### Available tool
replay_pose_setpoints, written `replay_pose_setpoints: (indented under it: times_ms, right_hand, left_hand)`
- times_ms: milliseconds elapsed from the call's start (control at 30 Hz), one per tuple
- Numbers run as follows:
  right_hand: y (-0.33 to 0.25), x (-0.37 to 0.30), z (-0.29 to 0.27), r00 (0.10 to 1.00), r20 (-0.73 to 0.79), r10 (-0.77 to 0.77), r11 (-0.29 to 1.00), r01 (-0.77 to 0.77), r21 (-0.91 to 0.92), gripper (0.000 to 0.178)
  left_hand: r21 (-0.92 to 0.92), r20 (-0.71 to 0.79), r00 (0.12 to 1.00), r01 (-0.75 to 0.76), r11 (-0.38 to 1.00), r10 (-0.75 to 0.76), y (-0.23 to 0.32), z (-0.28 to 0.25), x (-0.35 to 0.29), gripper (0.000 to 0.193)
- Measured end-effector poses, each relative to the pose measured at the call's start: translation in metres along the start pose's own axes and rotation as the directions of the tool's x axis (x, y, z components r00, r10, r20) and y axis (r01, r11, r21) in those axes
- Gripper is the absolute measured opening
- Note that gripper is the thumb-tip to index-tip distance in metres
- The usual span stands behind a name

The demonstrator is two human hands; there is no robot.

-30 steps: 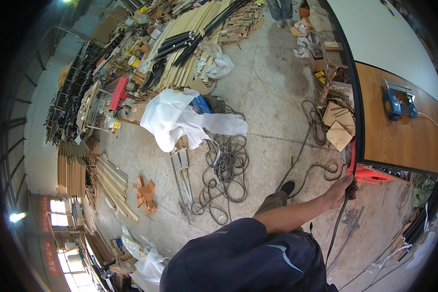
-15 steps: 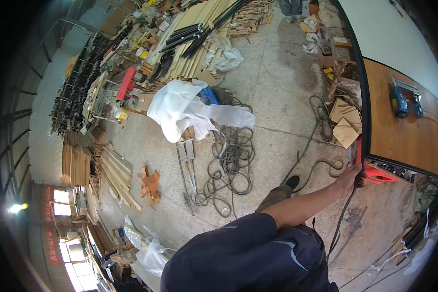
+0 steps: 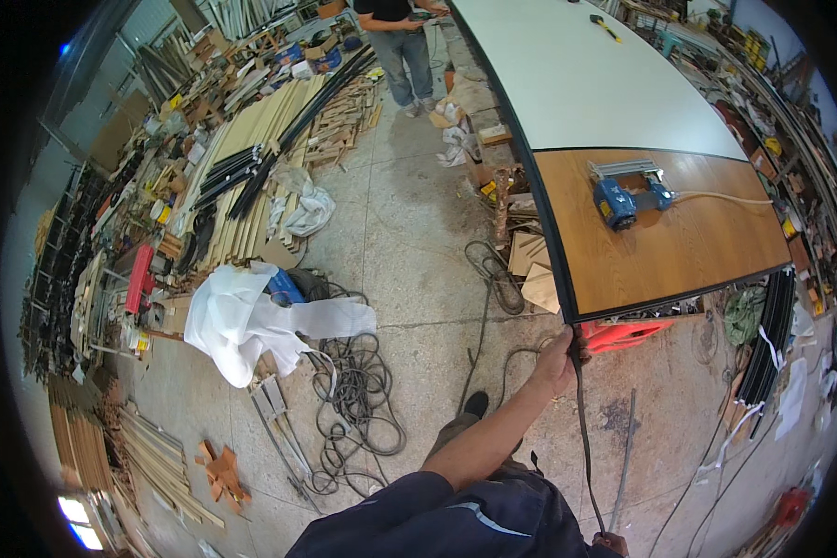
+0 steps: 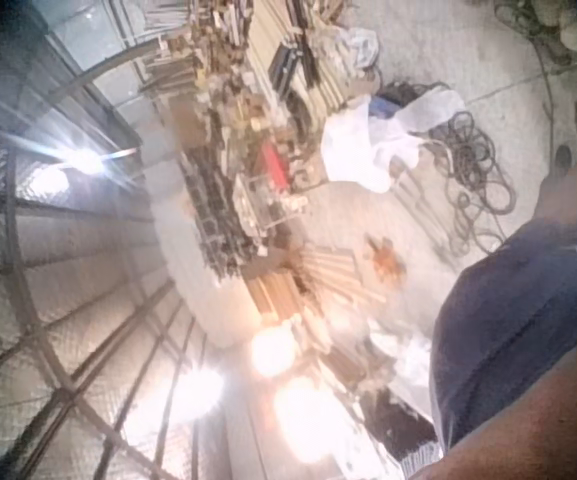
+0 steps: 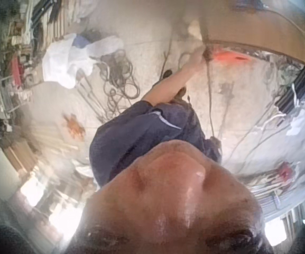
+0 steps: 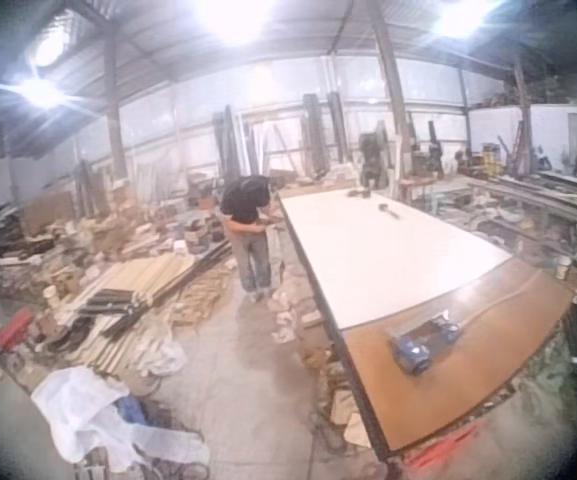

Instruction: The person attaches a black trim strip to the edge of a large wooden tabletop using a pneumatic nail gun, then switches to a cordless drill to drive screws into the underside of the table. The person handles the trim, nail gun, and drill throughout the process.

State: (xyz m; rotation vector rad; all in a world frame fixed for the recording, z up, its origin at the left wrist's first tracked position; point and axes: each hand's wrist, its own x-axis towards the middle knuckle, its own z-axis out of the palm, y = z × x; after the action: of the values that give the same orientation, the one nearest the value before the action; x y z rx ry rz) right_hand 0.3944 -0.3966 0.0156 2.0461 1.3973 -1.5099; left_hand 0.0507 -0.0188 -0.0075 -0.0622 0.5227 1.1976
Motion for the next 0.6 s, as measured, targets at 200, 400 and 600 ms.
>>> replay_pose_setpoints:
  times_ms: [200,400,600]
  right_hand:
    - [0.002,-0.017,0.011,0.999,-0.024,-0.03,1.0,0.03,0.002,0.016]
    - [0.033,-0.004,0.015,0.975,0.206,-0.084,0.952,0.017,0.307,0.032]
    - [0.006,-0.018,0.006,0.997,0.071,-0.012,0.985,-0.001,0.175,0.028]
  left_hand:
    - [0.011,0.019,1.0,-0.02,1.0,0.019,0.005,-0.001,0.009,0.031]
    - [0.04,-0.021,0.999,-0.046,0.998,0.047,0.013,0.014,-0.004,0.031]
    - [0.048,-0.062,0.997,-0.052,0.997,0.055,0.019,0.019,-0.012,0.032]
